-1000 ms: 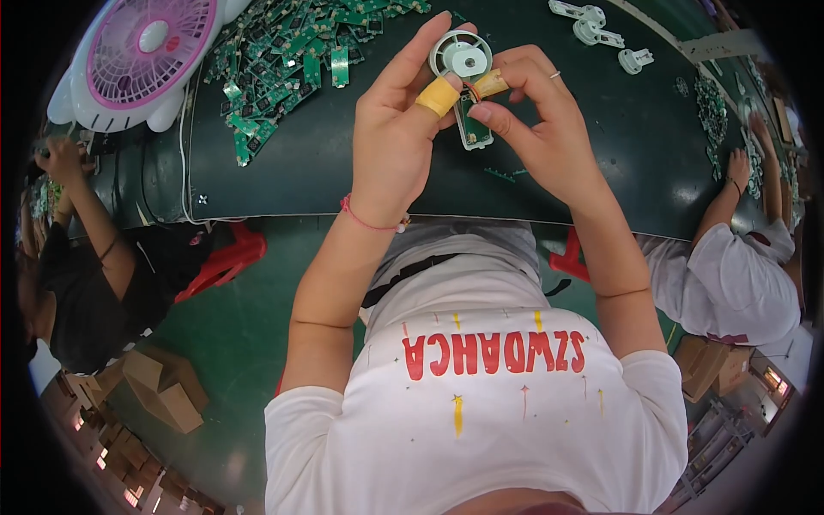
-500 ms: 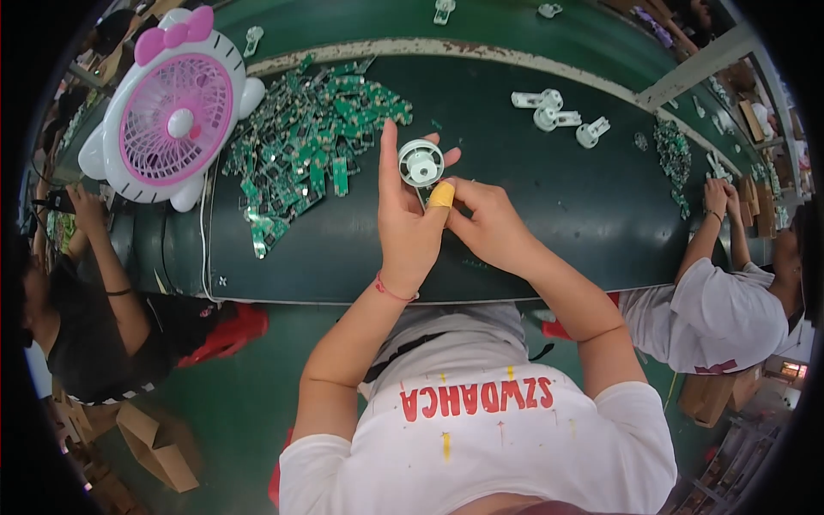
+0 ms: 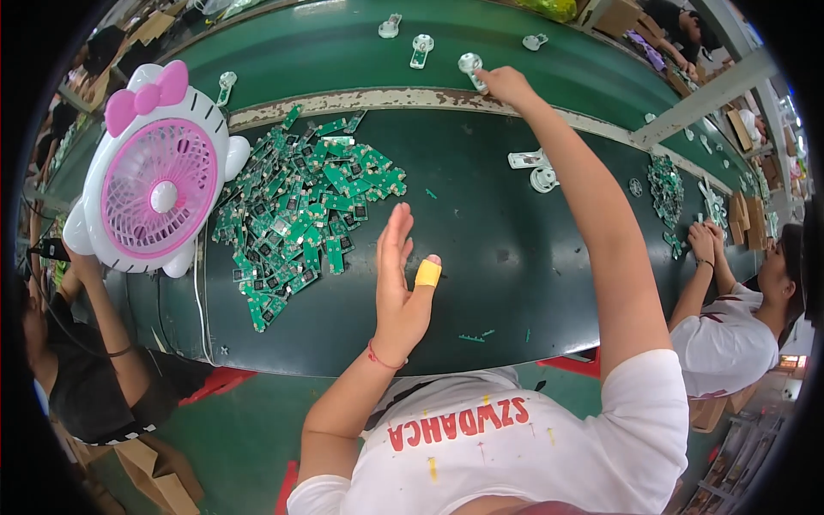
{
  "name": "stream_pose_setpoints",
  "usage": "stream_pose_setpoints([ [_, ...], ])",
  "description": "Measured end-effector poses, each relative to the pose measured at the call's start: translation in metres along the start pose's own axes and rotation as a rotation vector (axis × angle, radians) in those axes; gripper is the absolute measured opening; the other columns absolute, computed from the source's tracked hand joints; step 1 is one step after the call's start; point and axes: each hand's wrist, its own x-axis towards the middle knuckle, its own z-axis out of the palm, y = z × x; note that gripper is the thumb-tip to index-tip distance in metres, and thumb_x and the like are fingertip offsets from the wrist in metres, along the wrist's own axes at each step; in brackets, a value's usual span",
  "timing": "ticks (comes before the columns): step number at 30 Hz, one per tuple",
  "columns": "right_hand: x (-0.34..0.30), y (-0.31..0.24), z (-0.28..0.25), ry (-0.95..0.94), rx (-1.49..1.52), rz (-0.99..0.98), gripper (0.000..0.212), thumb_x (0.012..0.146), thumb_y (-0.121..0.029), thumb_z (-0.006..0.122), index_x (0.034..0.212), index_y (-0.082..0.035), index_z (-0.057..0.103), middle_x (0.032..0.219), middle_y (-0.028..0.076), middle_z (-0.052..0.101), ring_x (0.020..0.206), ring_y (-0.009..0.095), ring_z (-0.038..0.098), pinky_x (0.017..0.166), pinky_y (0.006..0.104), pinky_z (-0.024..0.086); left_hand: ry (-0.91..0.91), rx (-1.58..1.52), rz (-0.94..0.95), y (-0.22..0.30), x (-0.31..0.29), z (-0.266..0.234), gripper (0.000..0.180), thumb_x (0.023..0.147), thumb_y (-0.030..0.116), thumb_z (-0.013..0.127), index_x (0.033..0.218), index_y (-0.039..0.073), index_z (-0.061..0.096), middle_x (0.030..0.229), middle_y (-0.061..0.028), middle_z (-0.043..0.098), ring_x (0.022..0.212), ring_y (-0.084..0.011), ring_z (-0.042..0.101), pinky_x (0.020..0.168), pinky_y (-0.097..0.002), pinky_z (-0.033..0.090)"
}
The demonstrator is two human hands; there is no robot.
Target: The person assembles mini fans by hand, combining a PCB, a motor, and a fan housing into a plastic shell.
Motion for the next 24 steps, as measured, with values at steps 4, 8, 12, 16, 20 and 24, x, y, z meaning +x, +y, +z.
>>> stream_pose_setpoints([
  [4,0.024,0.035,-0.004,0.396,-0.173,0.005,0.052,0.085,-0.051,0.046,0.089,-0.001,0.061,0.084,0.020,0.062,0.083,0.038,0.058,0.073,0.0425,0.045,-0.029,-0.025,-0.030,-0.003,0.003,0.001,0.062,0.082,-0.001,0.051,0.138,0.007,0.025,0.138,-0.0104,0.030,0.128,-0.0226,0.032,0.102,-0.0353,0.028],
  [8,-0.047,-0.020,-0.039,0.033,-0.161,-0.315,0.032,0.086,-0.031,0.051,0.092,0.000,0.058,0.078,0.016,0.061,0.074,0.034,0.057,0.067,0.0381,0.045,-0.054,-0.044,-0.049,0.001,-0.002,-0.005,0.058,0.083,-0.001,0.050,0.136,0.007,0.029,0.137,-0.0098,0.031,0.126,-0.0220,0.034,0.101,-0.0341,0.029],
  [12,-0.132,-0.024,-0.044,-0.103,-0.665,-0.417,0.014,0.075,-0.010,0.057,0.089,-0.006,0.059,0.085,0.010,0.060,0.088,0.027,0.056,0.072,0.0374,0.045,-0.094,-0.054,-0.029,-0.001,-0.004,-0.003,0.051,0.083,0.001,0.051,0.132,0.006,0.036,0.133,-0.0099,0.036,0.122,-0.0217,0.039,0.098,-0.0331,0.033],
  [16,-0.148,0.006,-0.026,0.079,-0.776,-0.491,0.024,0.071,-0.012,0.064,0.094,-0.010,0.057,0.088,0.008,0.057,0.089,0.028,0.055,0.074,0.0387,0.045,-0.086,-0.039,0.056,-0.005,-0.005,0.003,0.038,0.084,0.002,0.051,0.121,0.004,0.047,0.122,-0.0106,0.047,0.111,-0.0213,0.049,0.090,-0.0308,0.040],
  [20,-0.148,0.014,-0.026,0.072,-0.555,-0.574,0.018,0.075,-0.011,0.063,0.092,-0.007,0.059,0.086,0.010,0.056,0.085,0.029,0.055,0.074,0.0379,0.045,-0.109,0.014,0.105,0.002,-0.019,0.000,0.029,0.083,0.001,0.052,0.112,0.004,0.054,0.110,-0.0095,0.055,0.101,-0.0203,0.055,0.085,-0.0296,0.043],
  [24,-0.166,-0.003,-0.013,0.076,-0.339,-0.585,0.018,0.075,-0.010,0.063,0.092,-0.004,0.059,0.087,0.010,0.055,0.080,0.028,0.056,0.070,0.0361,0.045,-0.187,0.117,0.124,0.003,-0.034,-0.008,0.027,0.084,0.002,0.049,0.110,0.002,0.057,0.108,-0.0097,0.057,0.100,-0.0175,0.055,0.083,-0.0269,0.044],
])
